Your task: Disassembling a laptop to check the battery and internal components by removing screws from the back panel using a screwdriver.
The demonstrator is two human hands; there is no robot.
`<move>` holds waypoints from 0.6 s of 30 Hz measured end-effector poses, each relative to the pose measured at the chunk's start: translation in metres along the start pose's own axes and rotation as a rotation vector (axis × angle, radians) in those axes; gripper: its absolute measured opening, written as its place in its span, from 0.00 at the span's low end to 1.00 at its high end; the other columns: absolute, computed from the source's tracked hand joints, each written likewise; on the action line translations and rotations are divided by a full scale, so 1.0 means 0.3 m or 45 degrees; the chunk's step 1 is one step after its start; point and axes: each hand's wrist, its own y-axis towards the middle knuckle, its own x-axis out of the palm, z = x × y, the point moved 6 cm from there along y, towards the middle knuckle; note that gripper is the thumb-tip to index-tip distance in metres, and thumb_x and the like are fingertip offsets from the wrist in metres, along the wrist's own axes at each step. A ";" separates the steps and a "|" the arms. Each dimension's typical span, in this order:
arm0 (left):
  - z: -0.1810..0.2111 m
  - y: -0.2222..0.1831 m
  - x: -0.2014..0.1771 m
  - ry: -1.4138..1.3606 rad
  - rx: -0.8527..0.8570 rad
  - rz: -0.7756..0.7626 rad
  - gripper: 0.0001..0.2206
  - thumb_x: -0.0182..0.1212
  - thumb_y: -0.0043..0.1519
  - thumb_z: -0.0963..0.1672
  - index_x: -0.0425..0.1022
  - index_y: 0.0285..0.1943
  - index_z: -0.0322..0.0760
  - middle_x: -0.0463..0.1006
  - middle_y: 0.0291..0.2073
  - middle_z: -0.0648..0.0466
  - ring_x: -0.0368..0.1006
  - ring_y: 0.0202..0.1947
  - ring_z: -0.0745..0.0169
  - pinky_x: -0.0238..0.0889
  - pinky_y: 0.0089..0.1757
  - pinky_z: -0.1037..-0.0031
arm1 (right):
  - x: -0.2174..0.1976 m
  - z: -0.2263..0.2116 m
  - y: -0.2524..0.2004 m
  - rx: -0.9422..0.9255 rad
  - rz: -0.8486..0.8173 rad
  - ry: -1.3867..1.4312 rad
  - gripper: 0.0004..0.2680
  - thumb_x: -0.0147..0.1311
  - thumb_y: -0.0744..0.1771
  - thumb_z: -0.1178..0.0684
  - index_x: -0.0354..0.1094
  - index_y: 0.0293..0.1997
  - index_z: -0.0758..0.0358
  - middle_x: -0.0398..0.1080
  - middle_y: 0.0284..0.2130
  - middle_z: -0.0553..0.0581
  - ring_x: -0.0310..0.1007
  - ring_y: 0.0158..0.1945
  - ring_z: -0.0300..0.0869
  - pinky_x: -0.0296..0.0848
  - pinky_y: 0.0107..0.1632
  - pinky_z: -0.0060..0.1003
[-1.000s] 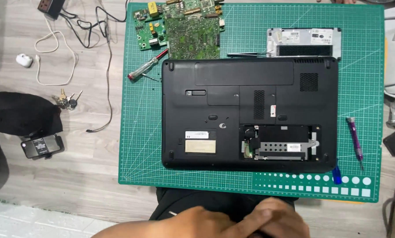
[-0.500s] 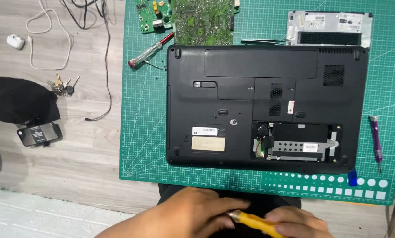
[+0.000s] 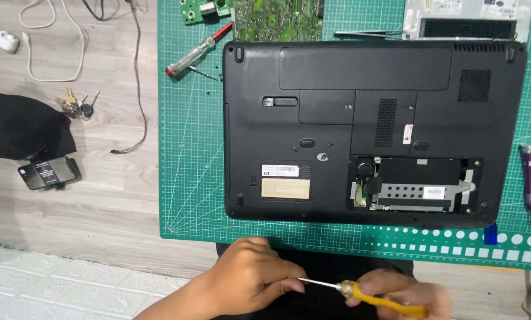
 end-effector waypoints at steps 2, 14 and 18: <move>-0.005 0.002 -0.010 0.142 0.073 0.056 0.03 0.68 0.58 0.42 0.82 0.36 0.38 0.78 0.19 0.61 0.70 0.17 0.69 0.59 0.32 0.80 | -0.087 -0.033 0.032 0.241 -0.205 0.070 0.11 0.44 0.68 0.51 0.65 0.50 0.67 0.74 0.47 0.75 0.76 0.47 0.61 0.77 0.48 0.57; -0.081 -0.071 -0.062 0.999 0.122 0.726 0.09 0.65 0.53 0.43 0.83 0.41 0.48 0.77 0.46 0.59 0.65 0.46 0.60 0.48 0.52 0.59 | 0.063 -0.079 0.105 -0.307 0.118 -0.695 0.20 0.50 0.64 0.66 0.54 0.60 0.48 0.70 0.52 0.64 0.79 0.44 0.40 0.87 0.50 0.33; -0.107 -0.061 -0.065 0.949 0.015 0.706 0.13 0.66 0.52 0.41 0.82 0.46 0.48 0.75 0.51 0.57 0.64 0.54 0.56 0.46 0.58 0.55 | 0.132 -0.116 0.121 -0.240 0.133 -0.825 0.24 0.55 0.61 0.66 0.57 0.61 0.42 0.72 0.53 0.61 0.79 0.52 0.41 0.88 0.57 0.40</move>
